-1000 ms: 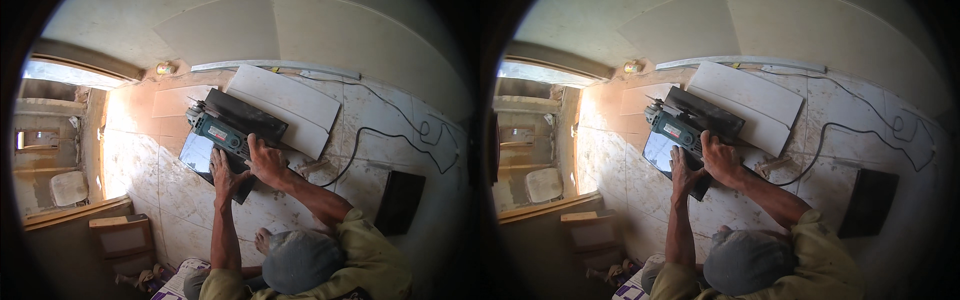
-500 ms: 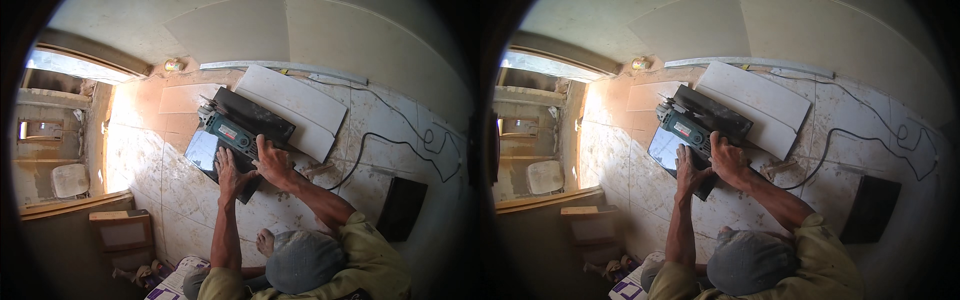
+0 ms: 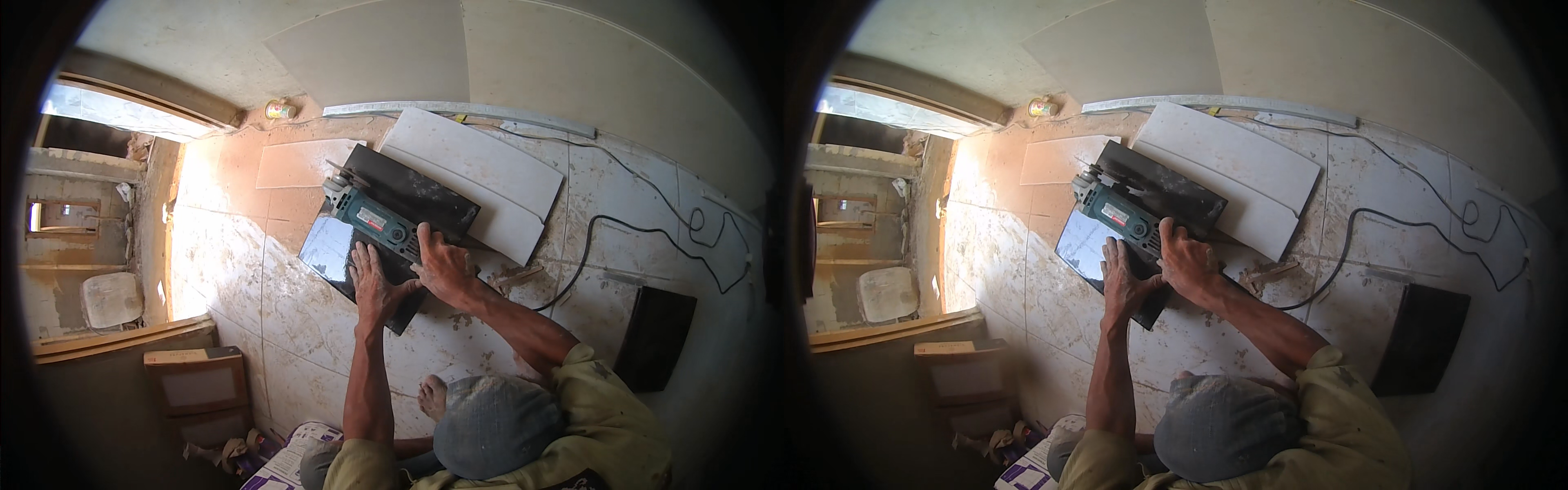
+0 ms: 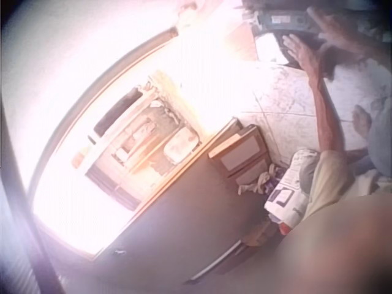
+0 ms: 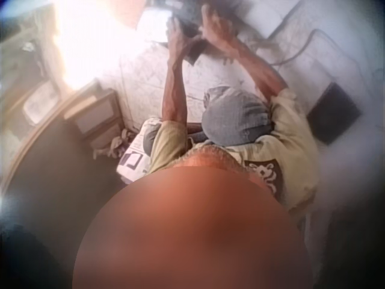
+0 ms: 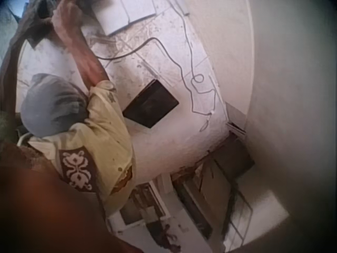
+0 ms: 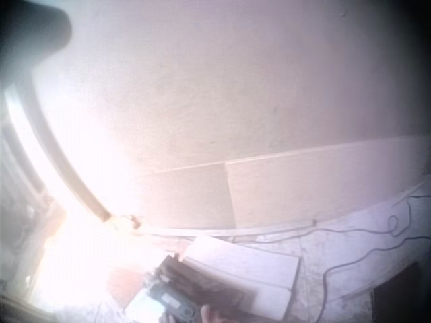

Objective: The person uses an angle grinder to cut along a marked line on a dark tile placed on the floor.

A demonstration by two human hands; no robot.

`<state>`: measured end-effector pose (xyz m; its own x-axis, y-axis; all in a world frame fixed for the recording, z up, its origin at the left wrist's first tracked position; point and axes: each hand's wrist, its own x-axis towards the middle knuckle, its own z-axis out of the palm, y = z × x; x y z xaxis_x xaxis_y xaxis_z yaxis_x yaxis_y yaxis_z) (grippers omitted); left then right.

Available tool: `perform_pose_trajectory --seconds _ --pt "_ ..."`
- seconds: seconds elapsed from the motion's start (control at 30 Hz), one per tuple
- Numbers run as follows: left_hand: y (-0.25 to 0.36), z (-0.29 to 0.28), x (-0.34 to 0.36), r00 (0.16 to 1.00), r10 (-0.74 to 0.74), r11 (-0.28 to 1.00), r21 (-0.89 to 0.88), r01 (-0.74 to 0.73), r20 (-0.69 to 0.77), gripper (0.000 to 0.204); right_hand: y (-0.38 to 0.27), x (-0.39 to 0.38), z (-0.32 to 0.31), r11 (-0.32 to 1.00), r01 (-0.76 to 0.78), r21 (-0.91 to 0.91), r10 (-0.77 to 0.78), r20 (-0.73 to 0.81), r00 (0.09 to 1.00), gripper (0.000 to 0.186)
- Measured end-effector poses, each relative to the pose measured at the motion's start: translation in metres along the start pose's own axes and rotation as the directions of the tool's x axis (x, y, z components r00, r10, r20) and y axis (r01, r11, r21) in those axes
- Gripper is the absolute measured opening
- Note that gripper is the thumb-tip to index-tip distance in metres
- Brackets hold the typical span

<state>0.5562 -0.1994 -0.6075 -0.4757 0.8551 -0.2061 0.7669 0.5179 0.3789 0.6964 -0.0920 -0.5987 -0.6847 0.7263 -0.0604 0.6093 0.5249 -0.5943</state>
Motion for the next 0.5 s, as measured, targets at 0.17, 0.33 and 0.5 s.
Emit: perform_pose_trajectory --seconds 0.17,0.33,0.5 --pt "-0.0019 0.0006 -0.0001 1.0 0.005 1.0 -0.005 -0.006 -0.002 0.136 -0.0022 0.0003 -0.0011 1.0 -0.009 0.013 0.008 0.024 1.0 0.065" --pt "-0.0004 0.0007 -0.0005 1.0 -0.002 1.0 -0.001 0.002 -0.017 0.133 -0.0026 0.0011 -0.0012 0.999 -0.012 0.03 0.011 0.027 1.0 0.064" --pt "-0.002 0.0018 0.0 1.0 0.002 1.0 0.006 -0.002 -0.019 0.133 -0.0029 0.0018 -0.0023 1.0 -0.018 0.024 0.017 0.043 0.999 0.064"
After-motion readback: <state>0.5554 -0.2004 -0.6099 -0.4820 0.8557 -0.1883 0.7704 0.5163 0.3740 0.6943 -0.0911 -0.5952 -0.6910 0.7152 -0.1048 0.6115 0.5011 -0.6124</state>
